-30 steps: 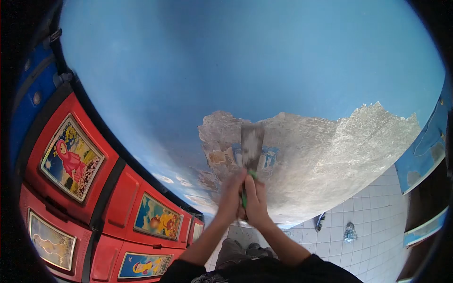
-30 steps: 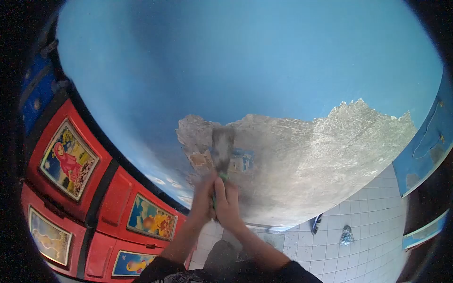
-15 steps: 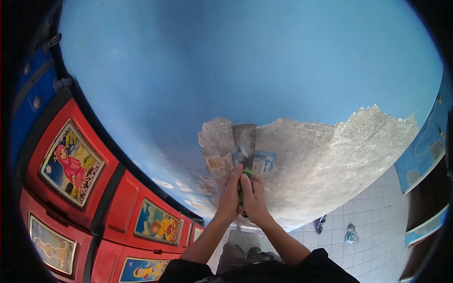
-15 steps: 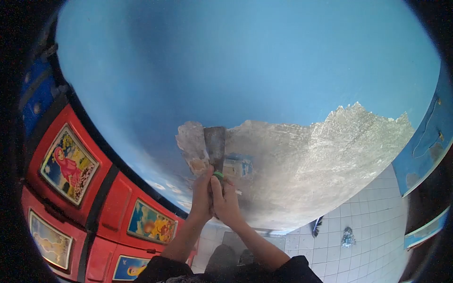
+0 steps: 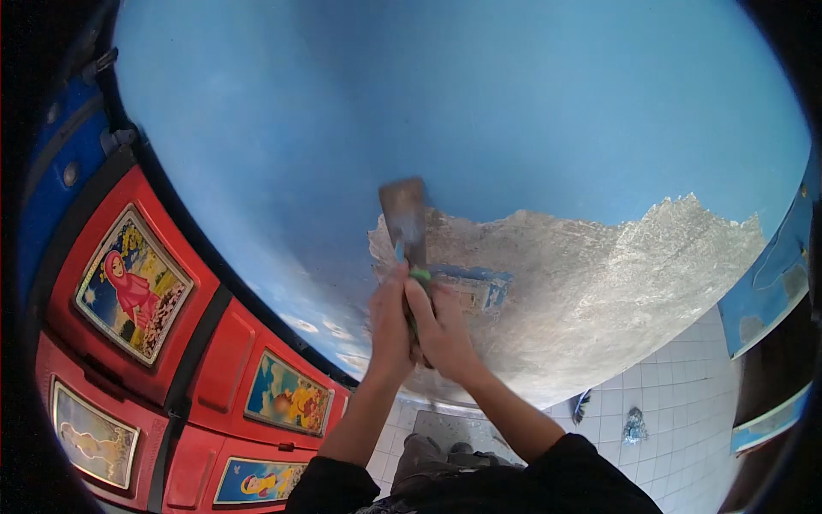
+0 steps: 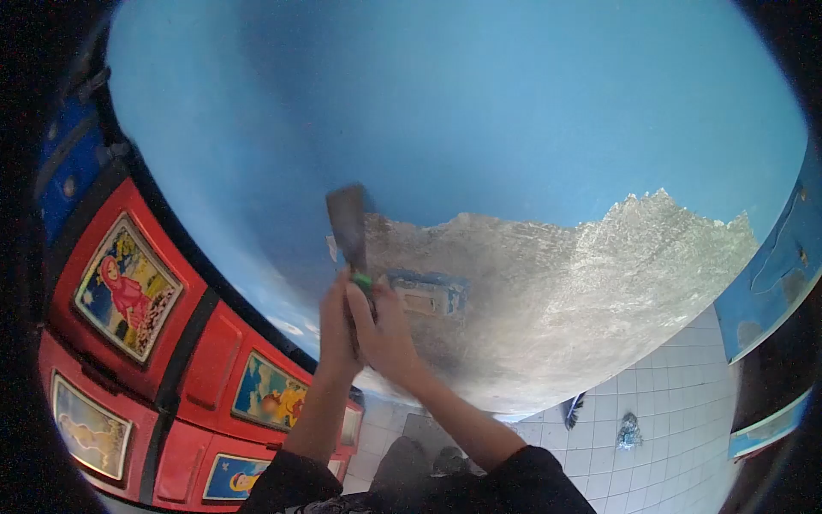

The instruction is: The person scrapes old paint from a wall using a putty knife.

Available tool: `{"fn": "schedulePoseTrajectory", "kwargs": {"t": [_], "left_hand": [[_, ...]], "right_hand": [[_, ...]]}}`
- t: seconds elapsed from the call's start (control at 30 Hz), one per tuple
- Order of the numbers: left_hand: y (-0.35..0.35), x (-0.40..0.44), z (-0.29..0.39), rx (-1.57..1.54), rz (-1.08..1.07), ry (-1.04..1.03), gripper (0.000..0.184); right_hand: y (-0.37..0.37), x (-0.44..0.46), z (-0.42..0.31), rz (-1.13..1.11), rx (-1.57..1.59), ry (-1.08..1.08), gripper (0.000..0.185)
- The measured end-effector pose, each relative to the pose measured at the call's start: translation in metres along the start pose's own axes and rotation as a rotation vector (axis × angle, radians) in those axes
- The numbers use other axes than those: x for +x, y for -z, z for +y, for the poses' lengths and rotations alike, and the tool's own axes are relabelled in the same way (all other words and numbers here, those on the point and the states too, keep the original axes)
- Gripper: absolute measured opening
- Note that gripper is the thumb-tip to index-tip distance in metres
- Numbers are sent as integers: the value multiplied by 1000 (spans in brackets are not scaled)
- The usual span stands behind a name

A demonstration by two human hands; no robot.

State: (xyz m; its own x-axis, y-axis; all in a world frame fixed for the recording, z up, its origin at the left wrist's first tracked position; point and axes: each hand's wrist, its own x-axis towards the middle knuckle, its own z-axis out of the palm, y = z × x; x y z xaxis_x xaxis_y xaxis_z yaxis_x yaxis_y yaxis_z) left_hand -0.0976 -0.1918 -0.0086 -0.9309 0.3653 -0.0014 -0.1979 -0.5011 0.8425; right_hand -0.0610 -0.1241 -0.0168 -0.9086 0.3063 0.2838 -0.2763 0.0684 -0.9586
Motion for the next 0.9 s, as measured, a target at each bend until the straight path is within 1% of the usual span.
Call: {"fn": "schedulePoseTrajectory", "kwargs": {"t": [0.03,0.07,0.1,0.13,0.2,0.23,0.27,0.3,0.33,0.37,0.4,0.43,0.47,0.5,0.53,0.57,0.6,0.63,0.7,0.73,0.77,0.8,0.87,0.9], "left_hand": [[11,-3,-10,19,4,25,33],[19,-13,-22,15,5,18,33],[25,-25,-37,57,58,87,33],[26,-31,-45,101,114,157,33],[18,-31,-50,144,99,138,33],[16,-32,-51,184,84,125,33],[20,-18,-48,310,18,72,32],[15,-9,-36,309,24,85,32],[6,1,-20,212,-31,56,33],[-1,6,-9,116,-91,20,33],[-4,3,-4,115,-97,18,33],[-7,1,0,81,-36,63,33],[-9,-1,1,47,28,112,33],[-7,-5,-5,47,25,111,33],[-3,-11,-18,26,73,120,32],[2,-17,-32,3,123,127,32],[9,-25,-46,1,124,123,32],[17,-34,-59,59,104,110,33],[24,-27,-66,115,88,94,34],[23,-15,-62,144,70,32,35],[21,-6,-55,175,56,-22,37],[11,4,-32,134,40,-43,38],[-8,11,11,95,16,-78,38],[-13,10,25,36,14,-80,38]], "right_hand": [[-2,-7,8,1,2,8,31],[-2,-21,17,59,-49,37,31],[-1,-34,25,118,-99,66,31],[1,-46,32,115,-97,68,31],[4,-62,42,168,-37,-10,31],[6,-53,35,165,-36,-17,31],[10,-37,23,144,-12,-20,31],[11,-25,16,136,-1,-22,31],[12,-13,10,128,9,-24,30],[9,0,7,151,-79,123,30],[8,6,5,175,-164,268,30],[9,4,-1,180,-165,275,30],[9,-4,-8,138,-57,97,29],[9,-12,-11,93,51,-83,30],[10,-20,-1,93,49,-78,30],[13,-31,15,89,-32,-59,30],[15,-40,28,86,-110,-43,30],[15,-47,35,82,-109,-38,30],[16,-56,43,119,-130,57,32],[16,-47,26,128,-182,-12,32],[14,-30,6,114,-166,13,32],[11,-10,-11,101,-149,39,33],[-1,19,-28,49,-89,179,33],[-6,20,-29,48,-88,184,33]]}}
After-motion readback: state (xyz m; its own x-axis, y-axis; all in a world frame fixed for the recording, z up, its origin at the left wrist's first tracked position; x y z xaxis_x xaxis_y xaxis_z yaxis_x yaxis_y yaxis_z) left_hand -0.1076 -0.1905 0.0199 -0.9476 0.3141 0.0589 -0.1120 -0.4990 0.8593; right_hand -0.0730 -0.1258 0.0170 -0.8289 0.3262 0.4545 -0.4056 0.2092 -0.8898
